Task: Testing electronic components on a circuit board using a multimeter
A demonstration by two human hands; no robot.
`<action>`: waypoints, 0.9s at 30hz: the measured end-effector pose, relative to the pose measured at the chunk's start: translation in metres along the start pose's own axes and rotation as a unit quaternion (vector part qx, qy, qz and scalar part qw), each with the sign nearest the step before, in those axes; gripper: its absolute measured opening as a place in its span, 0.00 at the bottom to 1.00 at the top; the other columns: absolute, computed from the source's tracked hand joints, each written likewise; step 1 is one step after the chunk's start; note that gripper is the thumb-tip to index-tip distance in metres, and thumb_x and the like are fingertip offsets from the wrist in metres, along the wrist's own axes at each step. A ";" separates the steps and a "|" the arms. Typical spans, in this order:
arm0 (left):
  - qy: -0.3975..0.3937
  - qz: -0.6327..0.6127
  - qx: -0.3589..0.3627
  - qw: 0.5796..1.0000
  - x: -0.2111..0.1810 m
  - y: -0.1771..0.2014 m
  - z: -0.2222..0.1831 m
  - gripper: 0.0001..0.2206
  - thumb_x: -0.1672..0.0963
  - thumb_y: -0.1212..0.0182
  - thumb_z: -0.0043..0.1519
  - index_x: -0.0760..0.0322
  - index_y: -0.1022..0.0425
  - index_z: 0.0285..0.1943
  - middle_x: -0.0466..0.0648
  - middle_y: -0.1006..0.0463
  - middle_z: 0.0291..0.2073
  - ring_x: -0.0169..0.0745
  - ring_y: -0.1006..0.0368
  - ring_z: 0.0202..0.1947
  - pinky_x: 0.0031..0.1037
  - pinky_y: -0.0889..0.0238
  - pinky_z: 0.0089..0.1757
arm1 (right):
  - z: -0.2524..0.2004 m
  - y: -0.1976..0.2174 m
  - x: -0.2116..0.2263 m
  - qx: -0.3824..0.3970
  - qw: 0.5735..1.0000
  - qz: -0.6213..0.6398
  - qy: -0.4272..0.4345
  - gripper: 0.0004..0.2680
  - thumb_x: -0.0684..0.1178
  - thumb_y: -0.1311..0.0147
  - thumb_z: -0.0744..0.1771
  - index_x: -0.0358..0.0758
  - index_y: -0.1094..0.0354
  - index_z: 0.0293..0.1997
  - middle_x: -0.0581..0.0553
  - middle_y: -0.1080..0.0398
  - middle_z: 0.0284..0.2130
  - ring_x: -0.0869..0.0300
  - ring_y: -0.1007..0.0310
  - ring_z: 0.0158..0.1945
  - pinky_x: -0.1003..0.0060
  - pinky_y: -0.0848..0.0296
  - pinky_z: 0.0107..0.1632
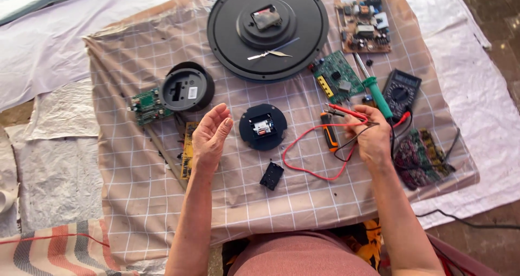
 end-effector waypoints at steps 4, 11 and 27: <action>-0.017 -0.012 -0.009 1.000 -0.054 -0.004 -0.012 0.19 0.60 0.35 0.64 0.69 0.28 0.64 0.54 0.20 0.50 0.34 0.23 0.50 0.24 0.28 0.53 | -0.013 0.009 0.028 0.025 0.993 -0.104 0.046 0.28 0.40 0.28 0.62 0.30 0.44 0.67 0.30 0.32 0.43 0.53 0.26 0.37 0.60 0.19 0.32; -0.023 -0.030 -0.018 0.999 -0.079 -0.006 -0.026 0.18 0.59 0.37 0.65 0.71 0.28 0.63 0.57 0.20 0.49 0.38 0.21 0.49 0.27 0.28 0.54 | -0.022 0.022 0.037 0.056 0.908 -0.400 0.113 0.25 0.38 0.35 0.63 0.47 0.35 0.68 0.36 0.29 0.48 0.43 0.23 0.44 0.55 0.20 0.42; -0.028 0.252 0.022 0.967 -0.018 -0.010 -0.098 0.17 0.54 0.31 0.62 0.63 0.21 0.58 0.52 0.18 0.44 0.40 0.23 0.48 0.30 0.33 0.49 | -0.045 0.002 0.038 0.036 0.981 -0.154 0.112 0.06 0.39 0.38 0.71 0.35 0.27 0.52 0.38 0.24 0.33 0.59 0.20 0.33 0.70 0.21 0.40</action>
Point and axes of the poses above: each hand's wrist, its own z-axis towards the middle knuckle, its own y-axis out of the back of the hand, x = y × z, the point moved 9 cm from there along z, towards the middle knuckle
